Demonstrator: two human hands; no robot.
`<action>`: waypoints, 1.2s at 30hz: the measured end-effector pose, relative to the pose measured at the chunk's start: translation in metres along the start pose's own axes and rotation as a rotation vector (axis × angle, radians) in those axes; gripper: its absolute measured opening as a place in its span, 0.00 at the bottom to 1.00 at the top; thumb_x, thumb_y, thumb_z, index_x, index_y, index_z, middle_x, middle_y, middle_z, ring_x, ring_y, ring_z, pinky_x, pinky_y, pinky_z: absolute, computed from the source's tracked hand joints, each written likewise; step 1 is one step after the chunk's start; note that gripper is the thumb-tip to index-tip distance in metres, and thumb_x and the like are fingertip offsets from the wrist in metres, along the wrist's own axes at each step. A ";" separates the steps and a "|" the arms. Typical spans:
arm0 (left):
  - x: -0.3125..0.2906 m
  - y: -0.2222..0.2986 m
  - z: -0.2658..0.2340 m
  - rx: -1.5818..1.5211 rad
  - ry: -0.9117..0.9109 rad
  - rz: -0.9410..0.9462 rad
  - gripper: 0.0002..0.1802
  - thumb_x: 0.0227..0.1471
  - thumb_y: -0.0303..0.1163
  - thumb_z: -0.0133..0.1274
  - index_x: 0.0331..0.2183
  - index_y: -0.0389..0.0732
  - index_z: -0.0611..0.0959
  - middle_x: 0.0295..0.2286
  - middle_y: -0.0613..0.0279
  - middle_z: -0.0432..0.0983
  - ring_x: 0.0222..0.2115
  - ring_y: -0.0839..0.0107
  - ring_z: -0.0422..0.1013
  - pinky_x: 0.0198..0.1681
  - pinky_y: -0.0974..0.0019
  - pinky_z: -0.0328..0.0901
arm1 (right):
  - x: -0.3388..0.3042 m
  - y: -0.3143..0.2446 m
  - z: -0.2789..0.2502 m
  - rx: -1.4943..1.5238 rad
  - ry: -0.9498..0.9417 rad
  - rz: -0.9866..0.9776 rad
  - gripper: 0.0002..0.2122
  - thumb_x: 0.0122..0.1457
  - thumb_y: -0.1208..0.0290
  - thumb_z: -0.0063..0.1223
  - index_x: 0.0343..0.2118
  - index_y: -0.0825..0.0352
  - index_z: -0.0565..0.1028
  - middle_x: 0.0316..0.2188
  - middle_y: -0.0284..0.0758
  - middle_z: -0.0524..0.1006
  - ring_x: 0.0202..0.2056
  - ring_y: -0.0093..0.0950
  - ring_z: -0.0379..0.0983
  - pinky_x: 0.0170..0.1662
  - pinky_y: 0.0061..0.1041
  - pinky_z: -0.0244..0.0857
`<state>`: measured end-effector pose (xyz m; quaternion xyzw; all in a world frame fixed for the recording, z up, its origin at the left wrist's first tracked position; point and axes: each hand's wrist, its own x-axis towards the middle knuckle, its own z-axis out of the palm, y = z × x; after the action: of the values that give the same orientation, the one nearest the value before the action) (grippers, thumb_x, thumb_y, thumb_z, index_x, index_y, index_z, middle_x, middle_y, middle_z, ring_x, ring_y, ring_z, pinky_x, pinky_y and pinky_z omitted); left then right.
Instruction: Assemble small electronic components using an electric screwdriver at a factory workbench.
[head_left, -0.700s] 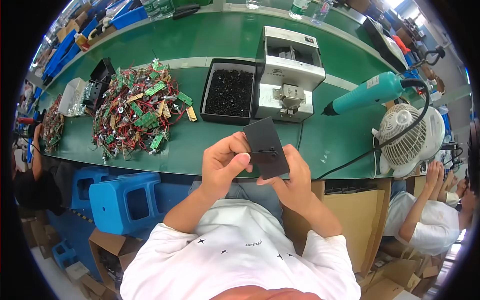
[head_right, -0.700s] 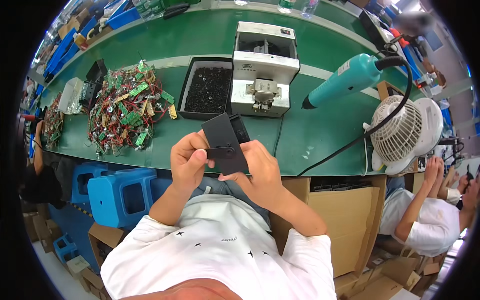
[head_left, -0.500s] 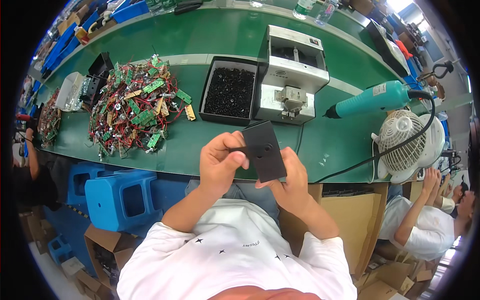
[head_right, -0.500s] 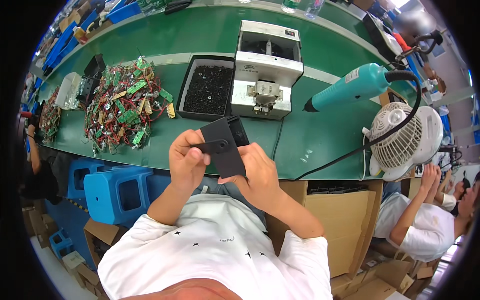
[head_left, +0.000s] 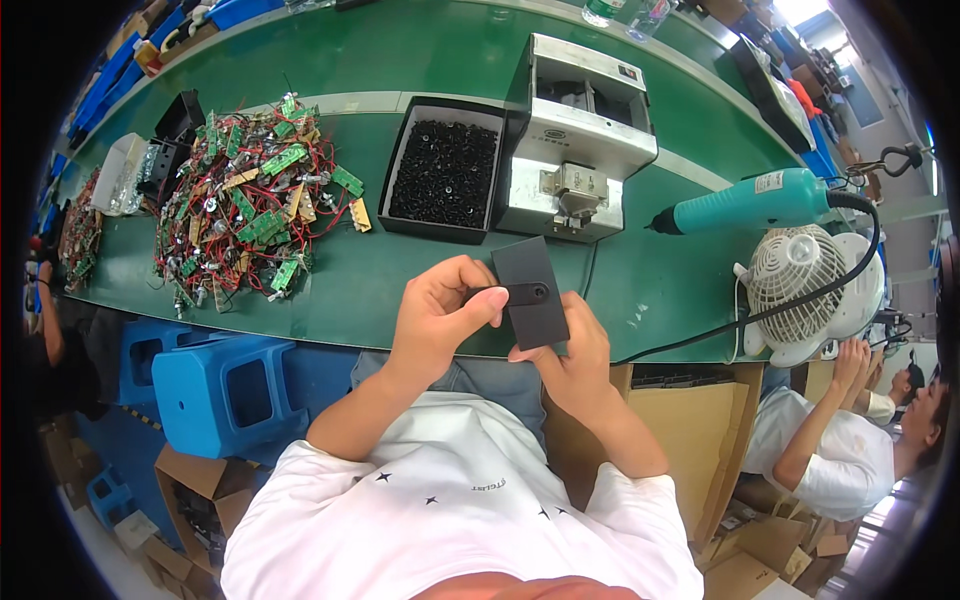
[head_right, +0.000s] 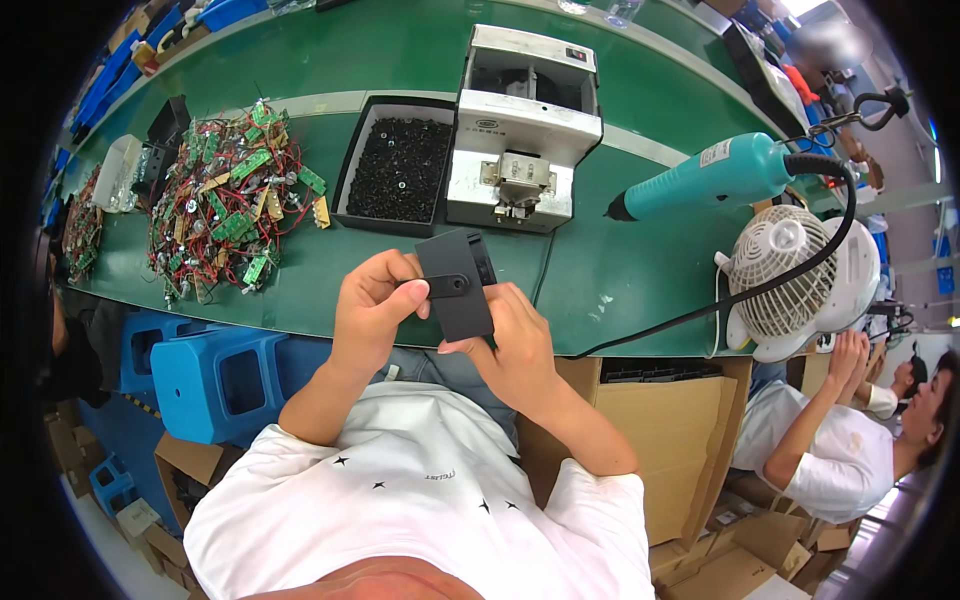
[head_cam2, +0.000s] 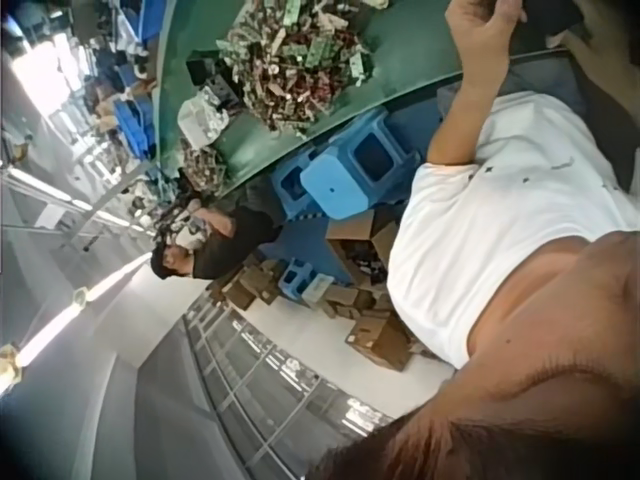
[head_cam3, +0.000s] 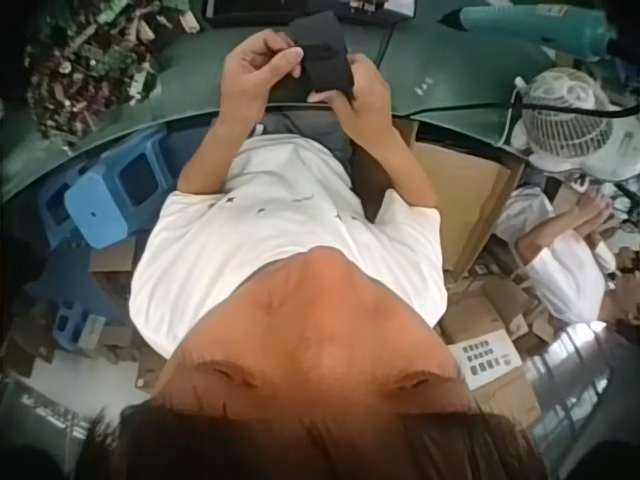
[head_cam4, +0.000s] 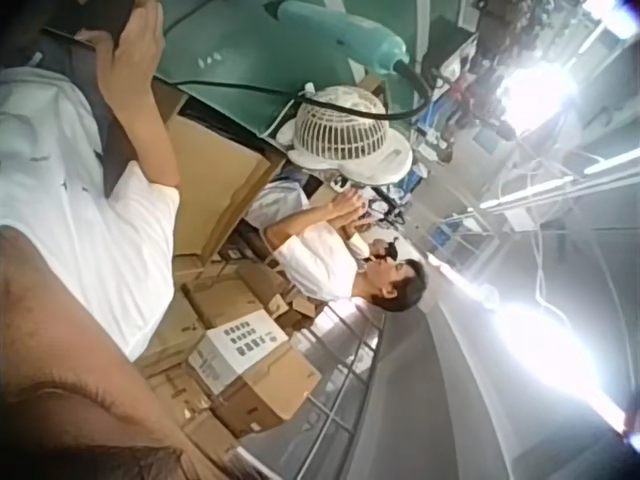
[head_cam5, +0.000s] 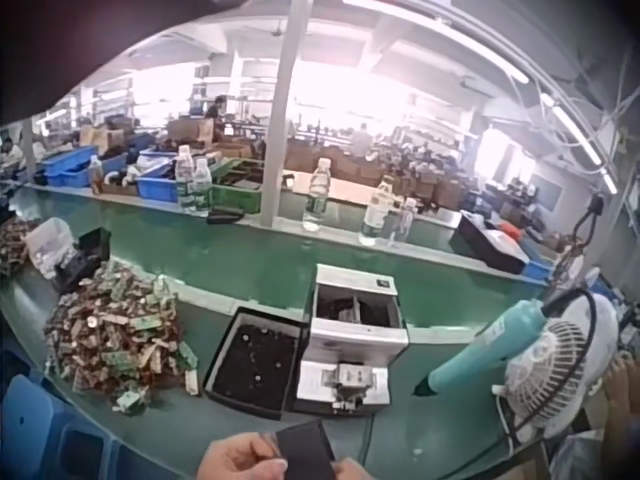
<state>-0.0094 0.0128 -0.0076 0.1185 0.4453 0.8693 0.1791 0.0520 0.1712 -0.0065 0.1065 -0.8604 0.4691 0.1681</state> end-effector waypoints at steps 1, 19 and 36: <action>0.001 0.000 -0.001 0.032 -0.008 -0.029 0.05 0.47 0.18 0.51 0.24 0.37 0.73 0.23 0.64 0.68 0.23 0.78 0.63 0.29 0.78 0.59 | -0.002 0.003 0.000 -0.018 -0.005 -0.012 0.09 0.41 0.76 0.63 0.25 0.64 0.74 0.28 0.33 0.71 0.25 0.28 0.63 0.27 0.24 0.58; 0.011 -0.028 -0.018 0.343 0.007 0.029 0.07 0.50 0.25 0.51 0.22 0.39 0.71 0.21 0.71 0.64 0.21 0.81 0.54 0.24 0.79 0.51 | 0.068 0.045 -0.136 0.514 0.527 -0.228 0.35 0.56 0.37 0.38 0.58 0.61 0.53 0.39 0.43 0.73 0.44 0.33 0.70 0.48 0.31 0.61; 0.014 -0.032 -0.018 0.347 -0.006 0.021 0.08 0.50 0.26 0.52 0.22 0.37 0.73 0.18 0.73 0.64 0.19 0.83 0.52 0.23 0.80 0.49 | 0.136 -0.010 -0.033 0.577 0.493 -0.125 0.46 0.44 0.22 0.26 0.45 0.68 0.65 0.10 0.24 0.61 0.08 0.16 0.51 0.13 0.17 0.50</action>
<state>-0.0224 0.0232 -0.0431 0.1550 0.5868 0.7808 0.1481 -0.0637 0.1897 0.0709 0.0859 -0.6187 0.6923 0.3614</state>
